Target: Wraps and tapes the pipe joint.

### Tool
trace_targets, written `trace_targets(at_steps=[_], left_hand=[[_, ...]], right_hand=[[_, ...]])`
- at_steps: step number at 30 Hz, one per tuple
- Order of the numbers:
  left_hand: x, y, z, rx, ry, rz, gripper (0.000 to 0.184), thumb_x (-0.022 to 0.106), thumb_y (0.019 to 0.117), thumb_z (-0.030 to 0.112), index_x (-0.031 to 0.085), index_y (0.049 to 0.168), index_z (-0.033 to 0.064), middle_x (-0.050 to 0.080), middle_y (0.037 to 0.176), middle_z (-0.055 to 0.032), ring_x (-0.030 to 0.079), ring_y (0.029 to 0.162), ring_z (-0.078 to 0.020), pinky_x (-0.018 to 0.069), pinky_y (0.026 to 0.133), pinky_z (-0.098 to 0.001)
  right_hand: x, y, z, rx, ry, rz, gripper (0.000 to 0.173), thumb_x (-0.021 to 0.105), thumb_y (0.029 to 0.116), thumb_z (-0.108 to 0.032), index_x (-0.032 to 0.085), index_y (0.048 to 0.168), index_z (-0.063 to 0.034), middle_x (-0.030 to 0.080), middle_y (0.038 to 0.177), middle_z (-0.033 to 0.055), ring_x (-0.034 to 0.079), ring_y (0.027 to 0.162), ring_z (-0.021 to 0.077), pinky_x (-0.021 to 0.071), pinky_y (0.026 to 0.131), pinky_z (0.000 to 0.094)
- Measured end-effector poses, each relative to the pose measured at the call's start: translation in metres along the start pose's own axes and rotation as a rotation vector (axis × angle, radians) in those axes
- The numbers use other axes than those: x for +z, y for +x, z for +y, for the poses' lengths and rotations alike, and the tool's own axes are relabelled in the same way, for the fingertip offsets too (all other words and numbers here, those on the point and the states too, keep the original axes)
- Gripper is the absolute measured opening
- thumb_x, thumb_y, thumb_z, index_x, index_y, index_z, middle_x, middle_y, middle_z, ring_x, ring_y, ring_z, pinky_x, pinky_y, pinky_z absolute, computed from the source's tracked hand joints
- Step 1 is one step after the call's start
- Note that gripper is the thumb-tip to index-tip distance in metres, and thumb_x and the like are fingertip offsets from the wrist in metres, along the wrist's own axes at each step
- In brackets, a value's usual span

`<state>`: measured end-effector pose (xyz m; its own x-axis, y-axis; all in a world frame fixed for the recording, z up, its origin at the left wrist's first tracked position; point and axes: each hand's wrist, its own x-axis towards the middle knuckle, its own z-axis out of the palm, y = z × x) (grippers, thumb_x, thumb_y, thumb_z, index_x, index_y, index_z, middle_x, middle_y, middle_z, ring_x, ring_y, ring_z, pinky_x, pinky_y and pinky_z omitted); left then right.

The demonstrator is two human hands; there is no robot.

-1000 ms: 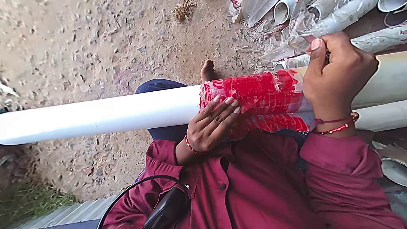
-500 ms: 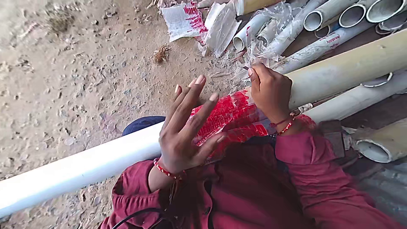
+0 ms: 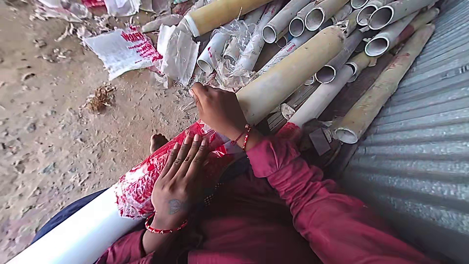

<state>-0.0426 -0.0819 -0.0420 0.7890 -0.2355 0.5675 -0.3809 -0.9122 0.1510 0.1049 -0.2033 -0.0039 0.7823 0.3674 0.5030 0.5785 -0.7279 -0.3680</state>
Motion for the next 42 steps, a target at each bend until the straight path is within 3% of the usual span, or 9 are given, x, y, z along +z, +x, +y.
trace_targets(at_steps=[9, 14, 17, 19, 20, 22, 28, 35, 42], left_hand=[[-0.005, -0.007, 0.024, 0.199, -0.092, 0.026, 0.031, 0.048, 0.1037, 0.006, 0.069, 0.124, -0.0045, 0.073, 0.121, -0.0226, 0.070, 0.118, -0.0342, 0.0497, 0.108, -0.0399], [-0.023, -0.018, 0.037, 0.633, -0.461, -0.055, 0.027, 0.047, 0.1063, 0.005, 0.064, 0.126, 0.0006, 0.076, 0.103, -0.0172, 0.076, 0.100, -0.0264, 0.0566, 0.098, -0.0385], [-0.033, -0.006, 0.021, 0.158, -0.154, 0.157, 0.026, 0.053, 0.1067, 0.022, 0.061, 0.129, 0.0099, 0.069, 0.125, -0.0155, 0.062, 0.127, -0.0246, 0.0414, 0.114, -0.0395], [-0.031, 0.008, 0.001, -0.277, 0.039, 0.054, 0.065, 0.057, 0.0998, 0.050, 0.055, 0.143, 0.0021, 0.055, 0.148, -0.0220, 0.047, 0.143, -0.0370, 0.0277, 0.120, -0.0567], [-0.028, 0.013, -0.010, -0.407, 0.045, -0.033, 0.080, 0.058, 0.0941, 0.061, 0.055, 0.144, -0.0024, 0.056, 0.147, -0.0235, 0.050, 0.140, -0.0411, 0.0316, 0.117, -0.0621], [-0.020, 0.013, -0.023, -0.444, -0.007, -0.049, 0.078, 0.056, 0.0913, 0.066, 0.068, 0.130, 0.0002, 0.070, 0.129, -0.0169, 0.065, 0.125, -0.0379, 0.0455, 0.107, -0.0589], [-0.006, -0.019, -0.016, -0.060, 0.019, 0.304, 0.036, 0.056, 0.1040, 0.039, 0.076, 0.113, 0.0108, 0.078, 0.114, -0.0094, 0.073, 0.105, -0.0183, 0.0501, 0.092, -0.0312], [-0.007, -0.042, -0.013, 0.186, 0.068, 0.301, 0.022, 0.055, 0.1049, 0.015, 0.070, 0.119, 0.0083, 0.075, 0.121, -0.0140, 0.069, 0.117, -0.0223, 0.0489, 0.102, -0.0300], [-0.013, -0.041, -0.022, 0.175, -0.001, 0.321, 0.020, 0.055, 0.1050, 0.014, 0.070, 0.118, 0.0070, 0.076, 0.118, -0.0121, 0.070, 0.114, -0.0192, 0.0496, 0.098, -0.0298]], right_hand=[[-0.012, 0.001, 0.016, 0.035, 0.234, -0.049, 0.025, 0.054, 0.1031, -0.014, 0.074, 0.101, -0.0001, 0.069, 0.073, 0.0136, 0.069, 0.064, 0.0290, 0.0512, 0.056, 0.0463], [0.008, 0.027, 0.040, 0.080, 0.596, 0.067, 0.028, 0.048, 0.1077, -0.017, 0.071, 0.099, -0.0019, 0.057, 0.066, -0.0046, 0.048, 0.055, 0.0003, 0.0432, 0.055, 0.0200], [0.004, 0.044, 0.030, 0.161, 0.378, -0.275, 0.030, 0.050, 0.1079, -0.022, 0.073, 0.098, -0.0056, 0.063, 0.070, 0.0020, 0.057, 0.062, 0.0148, 0.0467, 0.064, 0.0384], [0.003, 0.043, 0.019, 0.154, 0.220, -0.431, 0.030, 0.050, 0.1075, -0.022, 0.074, 0.101, -0.0046, 0.068, 0.075, 0.0108, 0.066, 0.072, 0.0285, 0.0480, 0.070, 0.0531], [0.004, 0.040, 0.017, 0.138, 0.198, -0.400, 0.030, 0.051, 0.1073, -0.022, 0.075, 0.103, -0.0051, 0.069, 0.074, 0.0108, 0.067, 0.070, 0.0289, 0.0488, 0.069, 0.0535], [0.007, 0.033, 0.021, 0.088, 0.204, -0.239, 0.030, 0.051, 0.1072, -0.024, 0.075, 0.103, -0.0051, 0.065, 0.068, 0.0082, 0.063, 0.061, 0.0252, 0.0474, 0.060, 0.0486], [-0.014, 0.010, 0.017, -0.100, 0.044, -0.181, 0.025, 0.055, 0.1063, -0.019, 0.071, 0.102, -0.0010, 0.063, 0.068, 0.0144, 0.063, 0.056, 0.0312, 0.0457, 0.049, 0.0465], [-0.043, 0.049, 0.073, 0.140, -0.231, -0.343, 0.035, 0.048, 0.1091, -0.021, 0.069, 0.099, 0.0047, 0.069, 0.083, 0.0270, 0.069, 0.082, 0.0495, 0.0467, 0.069, 0.0666], [-0.053, 0.057, 0.095, 0.272, -0.278, -0.565, 0.033, 0.048, 0.1099, -0.024, 0.072, 0.106, -0.0016, 0.072, 0.090, 0.0226, 0.069, 0.090, 0.0446, 0.0464, 0.080, 0.0658]])
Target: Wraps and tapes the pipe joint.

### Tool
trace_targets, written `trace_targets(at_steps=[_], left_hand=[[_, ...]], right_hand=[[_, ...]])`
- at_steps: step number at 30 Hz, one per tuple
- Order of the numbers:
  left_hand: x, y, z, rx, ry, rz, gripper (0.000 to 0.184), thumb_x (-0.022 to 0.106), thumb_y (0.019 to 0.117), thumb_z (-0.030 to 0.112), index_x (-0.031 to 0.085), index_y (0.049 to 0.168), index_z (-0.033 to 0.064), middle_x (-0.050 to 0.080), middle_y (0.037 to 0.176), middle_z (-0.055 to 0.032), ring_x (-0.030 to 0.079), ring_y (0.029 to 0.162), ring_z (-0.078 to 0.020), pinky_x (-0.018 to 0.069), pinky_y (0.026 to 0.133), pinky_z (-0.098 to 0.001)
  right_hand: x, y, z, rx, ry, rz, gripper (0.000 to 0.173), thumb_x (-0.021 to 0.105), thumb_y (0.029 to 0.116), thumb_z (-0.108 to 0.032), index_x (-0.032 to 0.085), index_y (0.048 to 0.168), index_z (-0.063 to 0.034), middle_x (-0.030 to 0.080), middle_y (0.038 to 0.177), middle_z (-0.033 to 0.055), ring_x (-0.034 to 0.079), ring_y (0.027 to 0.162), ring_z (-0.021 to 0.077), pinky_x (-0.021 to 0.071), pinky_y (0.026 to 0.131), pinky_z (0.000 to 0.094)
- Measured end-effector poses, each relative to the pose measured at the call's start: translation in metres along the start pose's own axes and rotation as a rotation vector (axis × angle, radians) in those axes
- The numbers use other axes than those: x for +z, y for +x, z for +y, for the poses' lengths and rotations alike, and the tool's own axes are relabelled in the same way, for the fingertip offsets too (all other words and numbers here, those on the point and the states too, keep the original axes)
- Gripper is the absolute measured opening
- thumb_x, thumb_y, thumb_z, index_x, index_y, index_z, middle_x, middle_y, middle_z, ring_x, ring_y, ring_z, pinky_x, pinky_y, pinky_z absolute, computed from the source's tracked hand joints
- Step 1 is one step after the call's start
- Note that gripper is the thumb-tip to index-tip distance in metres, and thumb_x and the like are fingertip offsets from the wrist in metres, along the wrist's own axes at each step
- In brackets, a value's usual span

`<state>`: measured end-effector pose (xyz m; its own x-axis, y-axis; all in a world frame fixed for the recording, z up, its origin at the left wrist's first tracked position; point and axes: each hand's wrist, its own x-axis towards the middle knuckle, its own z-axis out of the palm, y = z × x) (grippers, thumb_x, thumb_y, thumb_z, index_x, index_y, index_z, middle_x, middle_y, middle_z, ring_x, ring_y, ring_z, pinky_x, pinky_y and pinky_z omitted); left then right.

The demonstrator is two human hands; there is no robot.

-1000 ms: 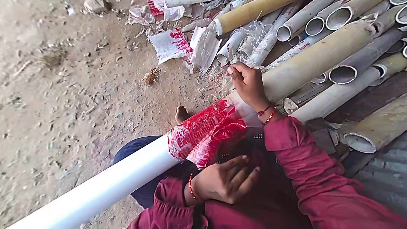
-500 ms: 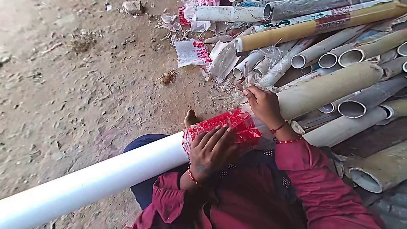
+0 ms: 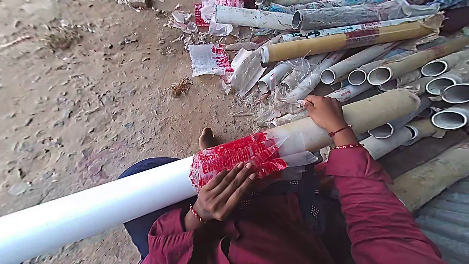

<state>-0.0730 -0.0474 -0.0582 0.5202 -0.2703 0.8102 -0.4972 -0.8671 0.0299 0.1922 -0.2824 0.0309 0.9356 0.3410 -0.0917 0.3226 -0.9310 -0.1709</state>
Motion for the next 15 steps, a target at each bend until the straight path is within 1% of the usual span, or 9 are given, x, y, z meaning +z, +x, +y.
trace_targets(at_steps=[4, 6, 9, 10, 11, 12, 13, 14, 15], left_hand=[[-0.017, 0.006, -0.017, -0.126, -0.034, -0.007, 0.020, 0.054, 0.1056, 0.018, 0.070, 0.115, 0.0093, 0.078, 0.113, -0.0075, 0.072, 0.104, -0.0150, 0.0503, 0.090, -0.0284], [-0.030, 0.022, -0.018, -0.293, -0.068, -0.090, 0.026, 0.054, 0.1039, 0.020, 0.072, 0.117, 0.0079, 0.079, 0.111, -0.0074, 0.074, 0.091, -0.0136, 0.0513, 0.078, -0.0264], [-0.035, 0.048, 0.000, -0.503, 0.045, -0.206, 0.036, 0.061, 0.0982, 0.029, 0.074, 0.125, 0.0075, 0.077, 0.118, -0.0094, 0.071, 0.061, -0.0191, 0.0464, 0.046, -0.0333], [-0.032, 0.055, 0.007, -0.502, 0.135, -0.227, 0.039, 0.061, 0.0971, 0.034, 0.075, 0.124, 0.0087, 0.076, 0.121, -0.0082, 0.069, 0.058, -0.0201, 0.0458, 0.045, -0.0358], [-0.029, 0.060, 0.014, -0.461, 0.246, -0.251, 0.042, 0.059, 0.0978, 0.042, 0.076, 0.123, 0.0123, 0.075, 0.124, -0.0042, 0.073, 0.068, -0.0186, 0.0512, 0.056, -0.0379], [-0.026, 0.063, 0.022, -0.424, 0.316, -0.289, 0.046, 0.052, 0.1012, 0.049, 0.074, 0.126, 0.0160, 0.071, 0.133, 0.0002, 0.075, 0.098, -0.0195, 0.0532, 0.087, -0.0450], [-0.021, 0.065, 0.027, -0.387, 0.299, -0.314, 0.050, 0.047, 0.1041, 0.050, 0.071, 0.131, 0.0154, 0.064, 0.143, 0.0000, 0.062, 0.128, -0.0262, 0.0389, 0.108, -0.0546], [-0.015, 0.068, 0.029, -0.356, 0.280, -0.325, 0.051, 0.045, 0.1055, 0.048, 0.068, 0.134, 0.0139, 0.060, 0.148, -0.0016, 0.051, 0.141, -0.0282, 0.0274, 0.115, -0.0572], [-0.008, 0.071, 0.028, -0.339, 0.279, -0.328, 0.049, 0.045, 0.1056, 0.045, 0.068, 0.134, 0.0123, 0.061, 0.147, -0.0034, 0.050, 0.142, -0.0282, 0.0280, 0.116, -0.0567]], right_hand=[[0.010, -0.023, -0.009, -0.041, 0.029, 0.127, 0.033, 0.047, 0.1103, -0.024, 0.071, 0.105, -0.0010, 0.069, 0.080, 0.0221, 0.069, 0.078, 0.0439, 0.0479, 0.070, 0.0631], [0.020, -0.040, -0.009, -0.078, 0.052, 0.318, 0.033, 0.048, 0.1100, -0.025, 0.069, 0.106, -0.0004, 0.066, 0.075, 0.0231, 0.067, 0.070, 0.0450, 0.0458, 0.058, 0.0612], [0.027, -0.049, -0.008, -0.049, 0.057, 0.482, 0.034, 0.046, 0.1097, -0.023, 0.069, 0.107, 0.0012, 0.067, 0.076, 0.0250, 0.067, 0.070, 0.0474, 0.0451, 0.057, 0.0613], [0.029, -0.050, -0.007, -0.041, 0.063, 0.526, 0.035, 0.045, 0.1097, -0.023, 0.069, 0.107, 0.0017, 0.067, 0.074, 0.0246, 0.067, 0.068, 0.0468, 0.0454, 0.056, 0.0607], [0.031, -0.050, -0.006, -0.042, 0.060, 0.571, 0.035, 0.044, 0.1098, -0.023, 0.069, 0.106, 0.0018, 0.066, 0.072, 0.0236, 0.067, 0.066, 0.0454, 0.0453, 0.055, 0.0595], [0.032, -0.050, -0.006, -0.053, 0.054, 0.612, 0.035, 0.044, 0.1097, -0.022, 0.069, 0.106, 0.0021, 0.066, 0.072, 0.0235, 0.067, 0.065, 0.0447, 0.0458, 0.055, 0.0586], [0.032, -0.050, -0.006, -0.065, 0.047, 0.633, 0.035, 0.044, 0.1097, -0.021, 0.069, 0.107, 0.0021, 0.067, 0.073, 0.0235, 0.068, 0.065, 0.0441, 0.0464, 0.055, 0.0580], [0.033, -0.049, -0.006, -0.083, 0.042, 0.647, 0.034, 0.044, 0.1096, -0.021, 0.070, 0.107, 0.0024, 0.068, 0.074, 0.0238, 0.068, 0.066, 0.0438, 0.0467, 0.055, 0.0575], [0.034, -0.048, -0.007, -0.101, 0.041, 0.659, 0.034, 0.045, 0.1093, -0.020, 0.070, 0.107, 0.0029, 0.068, 0.075, 0.0242, 0.068, 0.066, 0.0436, 0.0470, 0.055, 0.0572]])
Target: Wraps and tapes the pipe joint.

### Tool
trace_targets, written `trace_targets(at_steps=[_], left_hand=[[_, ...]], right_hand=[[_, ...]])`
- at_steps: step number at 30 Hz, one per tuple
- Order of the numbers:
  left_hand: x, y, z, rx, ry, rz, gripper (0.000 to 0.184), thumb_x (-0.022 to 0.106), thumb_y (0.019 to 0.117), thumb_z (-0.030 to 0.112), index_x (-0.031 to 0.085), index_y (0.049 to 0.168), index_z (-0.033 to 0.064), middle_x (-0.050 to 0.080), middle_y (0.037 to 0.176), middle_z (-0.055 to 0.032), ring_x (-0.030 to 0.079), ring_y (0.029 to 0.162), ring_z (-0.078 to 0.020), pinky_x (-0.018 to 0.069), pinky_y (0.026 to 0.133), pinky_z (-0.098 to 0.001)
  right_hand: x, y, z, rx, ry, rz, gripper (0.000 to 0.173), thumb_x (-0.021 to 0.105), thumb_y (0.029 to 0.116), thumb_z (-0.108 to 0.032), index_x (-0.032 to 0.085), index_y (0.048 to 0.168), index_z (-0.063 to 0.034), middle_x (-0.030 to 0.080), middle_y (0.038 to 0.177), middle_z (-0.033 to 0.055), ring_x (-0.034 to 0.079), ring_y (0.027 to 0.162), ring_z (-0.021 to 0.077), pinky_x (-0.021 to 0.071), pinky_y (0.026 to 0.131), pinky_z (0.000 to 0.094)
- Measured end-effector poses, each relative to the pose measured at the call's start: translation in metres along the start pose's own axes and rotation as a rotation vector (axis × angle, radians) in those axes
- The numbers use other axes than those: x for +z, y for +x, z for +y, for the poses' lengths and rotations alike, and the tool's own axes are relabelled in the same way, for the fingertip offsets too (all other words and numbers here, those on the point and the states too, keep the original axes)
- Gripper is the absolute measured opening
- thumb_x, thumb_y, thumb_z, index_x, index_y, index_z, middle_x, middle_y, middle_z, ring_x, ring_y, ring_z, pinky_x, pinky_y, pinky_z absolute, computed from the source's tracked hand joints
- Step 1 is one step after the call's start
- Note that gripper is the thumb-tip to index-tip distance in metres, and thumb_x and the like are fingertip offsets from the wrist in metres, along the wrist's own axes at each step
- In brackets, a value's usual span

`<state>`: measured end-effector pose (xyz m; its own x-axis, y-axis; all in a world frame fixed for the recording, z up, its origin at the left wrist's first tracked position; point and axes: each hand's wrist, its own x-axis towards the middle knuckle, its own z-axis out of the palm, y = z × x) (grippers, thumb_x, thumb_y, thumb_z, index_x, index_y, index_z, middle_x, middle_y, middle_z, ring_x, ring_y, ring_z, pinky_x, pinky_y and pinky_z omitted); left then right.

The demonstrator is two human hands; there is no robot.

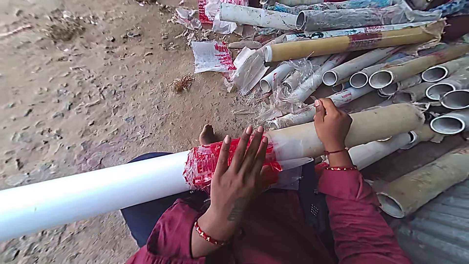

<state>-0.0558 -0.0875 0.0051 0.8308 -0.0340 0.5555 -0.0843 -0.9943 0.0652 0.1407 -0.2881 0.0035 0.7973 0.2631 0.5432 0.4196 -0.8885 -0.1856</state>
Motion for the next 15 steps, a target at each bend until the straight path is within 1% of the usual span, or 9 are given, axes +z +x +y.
trace_targets(at_steps=[2, 3, 4, 6, 7, 8, 10, 12, 15], left_hand=[[0.011, 0.010, 0.001, -0.019, -0.036, -0.049, 0.045, 0.053, 0.1021, 0.035, 0.068, 0.134, 0.0068, 0.065, 0.142, -0.0078, 0.059, 0.135, -0.0286, 0.0393, 0.112, -0.0557], [0.015, 0.015, 0.002, -0.051, -0.104, -0.085, 0.042, 0.058, 0.0990, 0.027, 0.068, 0.132, 0.0042, 0.067, 0.138, -0.0096, 0.063, 0.130, -0.0285, 0.0436, 0.110, -0.0550], [0.019, 0.020, 0.001, -0.084, -0.193, -0.115, 0.038, 0.059, 0.0983, 0.022, 0.070, 0.130, 0.0032, 0.070, 0.133, -0.0106, 0.067, 0.125, -0.0287, 0.0471, 0.107, -0.0546], [0.028, 0.023, 0.001, -0.129, -0.354, -0.103, 0.037, 0.048, 0.1031, 0.024, 0.076, 0.120, 0.0062, 0.075, 0.122, -0.0083, 0.072, 0.116, -0.0278, 0.0527, 0.102, -0.0506], [0.034, 0.020, 0.001, -0.134, -0.389, -0.064, 0.037, 0.046, 0.1042, 0.026, 0.078, 0.113, 0.0094, 0.077, 0.119, -0.0057, 0.073, 0.114, -0.0255, 0.0545, 0.100, -0.0467], [0.040, 0.017, 0.001, -0.126, -0.400, -0.012, 0.035, 0.047, 0.1051, 0.026, 0.079, 0.109, 0.0121, 0.078, 0.116, -0.0031, 0.073, 0.113, -0.0229, 0.0554, 0.099, -0.0423], [0.046, 0.011, -0.001, -0.066, -0.402, 0.098, 0.030, 0.051, 0.1052, 0.023, 0.079, 0.103, 0.0138, 0.079, 0.111, -0.0007, 0.074, 0.109, -0.0194, 0.0559, 0.098, -0.0366], [0.048, 0.006, -0.001, 0.003, -0.367, 0.167, 0.026, 0.052, 0.1044, 0.018, 0.078, 0.102, 0.0143, 0.080, 0.108, -0.0001, 0.074, 0.107, -0.0174, 0.0544, 0.096, -0.0337], [0.051, -0.002, -0.002, 0.076, -0.322, 0.231, 0.024, 0.053, 0.1031, 0.013, 0.077, 0.105, 0.0136, 0.079, 0.109, -0.0005, 0.073, 0.107, -0.0149, 0.0508, 0.095, -0.0318]], right_hand=[[0.003, 0.002, 0.000, -0.025, 0.008, 0.038, 0.033, 0.047, 0.1085, -0.018, 0.071, 0.107, 0.0040, 0.070, 0.077, 0.0245, 0.069, 0.067, 0.0439, 0.0480, 0.057, 0.0571], [0.005, 0.002, 0.000, -0.033, 0.008, 0.065, 0.033, 0.047, 0.1082, -0.018, 0.071, 0.107, 0.0042, 0.070, 0.077, 0.0246, 0.069, 0.068, 0.0437, 0.0483, 0.058, 0.0568], [0.006, 0.003, 0.000, -0.038, 0.012, 0.088, 0.033, 0.047, 0.1081, -0.018, 0.072, 0.107, 0.0040, 0.070, 0.078, 0.0245, 0.069, 0.068, 0.0432, 0.0484, 0.058, 0.0567], [0.006, 0.003, 0.000, -0.035, 0.041, 0.098, 0.032, 0.047, 0.1083, -0.017, 0.071, 0.108, 0.0039, 0.070, 0.078, 0.0240, 0.069, 0.067, 0.0421, 0.0482, 0.057, 0.0562], [0.005, 0.001, 0.000, -0.030, 0.083, 0.075, 0.032, 0.047, 0.1085, -0.018, 0.071, 0.110, 0.0037, 0.070, 0.077, 0.0223, 0.068, 0.064, 0.0398, 0.0483, 0.056, 0.0548], [0.003, -0.001, 0.000, -0.025, 0.147, 0.032, 0.031, 0.048, 0.1087, -0.019, 0.070, 0.113, 0.0033, 0.069, 0.076, 0.0196, 0.066, 0.063, 0.0363, 0.0490, 0.056, 0.0524], [-0.004, -0.006, -0.005, -0.059, 0.271, -0.073, 0.031, 0.049, 0.1080, -0.018, 0.069, 0.116, 0.0037, 0.069, 0.076, 0.0150, 0.065, 0.063, 0.0296, 0.0511, 0.058, 0.0477], [-0.015, -0.013, -0.011, -0.168, 0.329, -0.154, 0.030, 0.049, 0.1062, -0.017, 0.071, 0.112, 0.0026, 0.069, 0.078, 0.0114, 0.065, 0.065, 0.0229, 0.0522, 0.060, 0.0399], [-0.033, -0.019, -0.018, -0.361, 0.349, -0.257, 0.031, 0.051, 0.1042, -0.021, 0.075, 0.103, -0.0019, 0.072, 0.081, 0.0101, 0.067, 0.069, 0.0194, 0.0537, 0.062, 0.0339]])
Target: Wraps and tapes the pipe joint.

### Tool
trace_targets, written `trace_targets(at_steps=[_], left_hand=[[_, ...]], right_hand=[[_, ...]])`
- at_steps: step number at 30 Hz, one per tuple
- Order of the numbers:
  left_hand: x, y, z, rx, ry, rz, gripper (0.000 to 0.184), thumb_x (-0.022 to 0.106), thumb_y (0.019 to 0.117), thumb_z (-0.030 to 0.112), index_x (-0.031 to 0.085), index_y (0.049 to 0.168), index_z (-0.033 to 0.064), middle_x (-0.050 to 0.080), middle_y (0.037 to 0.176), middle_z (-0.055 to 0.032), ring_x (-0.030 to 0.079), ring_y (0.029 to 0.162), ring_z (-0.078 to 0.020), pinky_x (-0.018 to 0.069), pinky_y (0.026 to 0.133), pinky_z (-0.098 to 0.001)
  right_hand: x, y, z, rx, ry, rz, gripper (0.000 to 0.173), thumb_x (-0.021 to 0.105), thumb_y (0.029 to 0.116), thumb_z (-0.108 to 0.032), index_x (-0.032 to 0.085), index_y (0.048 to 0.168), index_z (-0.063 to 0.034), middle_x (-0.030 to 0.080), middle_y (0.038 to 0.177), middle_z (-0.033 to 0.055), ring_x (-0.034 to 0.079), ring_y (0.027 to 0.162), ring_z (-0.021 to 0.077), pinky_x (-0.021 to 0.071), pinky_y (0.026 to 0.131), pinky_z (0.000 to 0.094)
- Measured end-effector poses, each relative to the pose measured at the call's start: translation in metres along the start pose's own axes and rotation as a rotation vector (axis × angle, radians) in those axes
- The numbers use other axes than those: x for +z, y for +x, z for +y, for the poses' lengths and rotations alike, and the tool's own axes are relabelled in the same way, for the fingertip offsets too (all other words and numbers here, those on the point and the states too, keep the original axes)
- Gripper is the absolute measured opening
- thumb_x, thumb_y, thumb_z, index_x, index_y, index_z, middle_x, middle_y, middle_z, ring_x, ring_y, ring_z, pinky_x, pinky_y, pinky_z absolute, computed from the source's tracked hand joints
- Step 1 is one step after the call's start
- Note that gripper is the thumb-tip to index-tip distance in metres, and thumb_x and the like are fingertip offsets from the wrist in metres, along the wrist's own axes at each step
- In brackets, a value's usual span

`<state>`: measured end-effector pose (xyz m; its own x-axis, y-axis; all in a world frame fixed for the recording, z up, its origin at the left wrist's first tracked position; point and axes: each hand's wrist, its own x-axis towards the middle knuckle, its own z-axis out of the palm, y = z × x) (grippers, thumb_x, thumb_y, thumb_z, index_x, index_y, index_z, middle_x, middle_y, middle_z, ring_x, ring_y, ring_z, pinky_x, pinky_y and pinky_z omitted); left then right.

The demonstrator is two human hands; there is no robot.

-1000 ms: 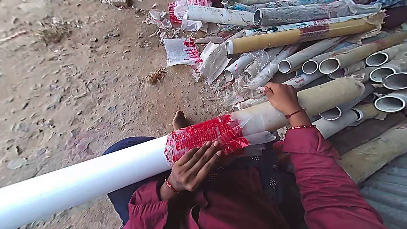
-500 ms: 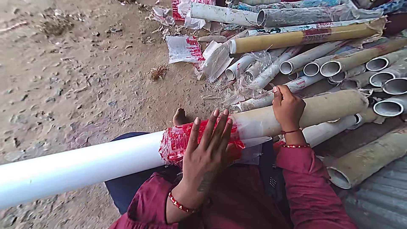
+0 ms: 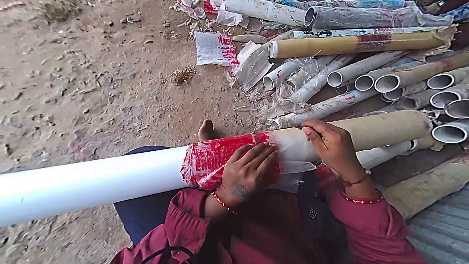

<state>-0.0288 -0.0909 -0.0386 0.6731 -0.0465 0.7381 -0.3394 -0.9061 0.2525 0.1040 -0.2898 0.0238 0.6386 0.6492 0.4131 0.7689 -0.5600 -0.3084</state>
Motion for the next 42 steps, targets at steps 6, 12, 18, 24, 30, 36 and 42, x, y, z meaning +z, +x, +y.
trace_targets(at_steps=[6, 12, 18, 24, 30, 36, 42], left_hand=[[0.002, -0.005, 0.000, 0.057, 0.030, 0.038, 0.025, 0.052, 0.1021, 0.010, 0.077, 0.107, 0.0133, 0.079, 0.110, 0.0000, 0.071, 0.110, -0.0124, 0.0468, 0.097, -0.0320], [0.001, -0.004, -0.002, 0.066, 0.040, 0.041, 0.025, 0.053, 0.1015, 0.010, 0.077, 0.106, 0.0145, 0.079, 0.110, 0.0010, 0.071, 0.110, -0.0124, 0.0452, 0.099, -0.0331], [0.001, -0.006, -0.001, 0.077, 0.041, 0.039, 0.026, 0.053, 0.1015, 0.010, 0.078, 0.107, 0.0139, 0.079, 0.110, 0.0013, 0.070, 0.111, -0.0122, 0.0447, 0.098, -0.0333], [0.001, -0.006, -0.002, 0.085, 0.045, 0.023, 0.026, 0.053, 0.1019, 0.010, 0.077, 0.107, 0.0146, 0.079, 0.111, 0.0021, 0.069, 0.111, -0.0120, 0.0436, 0.098, -0.0336], [0.001, -0.007, -0.003, 0.111, 0.048, 0.037, 0.027, 0.052, 0.1017, 0.008, 0.078, 0.107, 0.0136, 0.079, 0.110, 0.0013, 0.070, 0.108, -0.0119, 0.0434, 0.097, -0.0330], [-0.001, -0.002, -0.003, 0.072, 0.034, 0.025, 0.026, 0.052, 0.1005, 0.009, 0.077, 0.105, 0.0137, 0.079, 0.108, 0.0009, 0.072, 0.099, -0.0141, 0.0478, 0.085, -0.0327], [-0.001, -0.001, -0.004, 0.072, 0.042, 0.012, 0.025, 0.054, 0.0996, 0.009, 0.077, 0.108, 0.0128, 0.079, 0.109, 0.0000, 0.071, 0.092, -0.0164, 0.0487, 0.077, -0.0323]], right_hand=[[-0.015, 0.002, -0.007, -0.276, -0.153, -0.159, 0.034, 0.049, 0.1034, -0.023, 0.076, 0.093, -0.0060, 0.070, 0.076, 0.0083, 0.066, 0.065, 0.0249, 0.0504, 0.058, 0.0361], [-0.025, 0.007, -0.005, -0.367, -0.223, -0.231, 0.027, 0.053, 0.0986, -0.012, 0.079, 0.094, -0.0076, 0.061, 0.064, 0.0081, 0.057, 0.057, 0.0263, 0.0422, 0.052, 0.0372], [-0.026, 0.009, -0.003, -0.425, -0.238, -0.248, 0.025, 0.054, 0.0946, -0.004, 0.079, 0.094, -0.0080, 0.059, 0.062, 0.0083, 0.057, 0.056, 0.0265, 0.0416, 0.052, 0.0374], [-0.034, 0.011, -0.003, -0.455, -0.331, -0.301, 0.022, 0.057, 0.0899, 0.003, 0.078, 0.092, -0.0047, 0.056, 0.060, 0.0106, 0.057, 0.054, 0.0289, 0.0406, 0.050, 0.0395], [-0.046, 0.014, -0.007, -0.502, -0.449, -0.389, 0.016, 0.064, 0.0822, 0.011, 0.075, 0.088, -0.0009, 0.057, 0.059, 0.0130, 0.059, 0.053, 0.0310, 0.0422, 0.050, 0.0404], [-0.050, 0.012, 0.009, -0.413, -0.365, -0.291, 0.022, 0.053, 0.0915, -0.002, 0.076, 0.092, -0.0031, 0.060, 0.064, 0.0127, 0.060, 0.057, 0.0322, 0.0417, 0.051, 0.0430], [-0.020, -0.001, 0.002, -0.412, -0.321, -0.157, 0.027, 0.053, 0.0941, -0.001, 0.079, 0.098, -0.0072, 0.057, 0.061, 0.0105, 0.053, 0.053, 0.0284, 0.0361, 0.050, 0.0390]])
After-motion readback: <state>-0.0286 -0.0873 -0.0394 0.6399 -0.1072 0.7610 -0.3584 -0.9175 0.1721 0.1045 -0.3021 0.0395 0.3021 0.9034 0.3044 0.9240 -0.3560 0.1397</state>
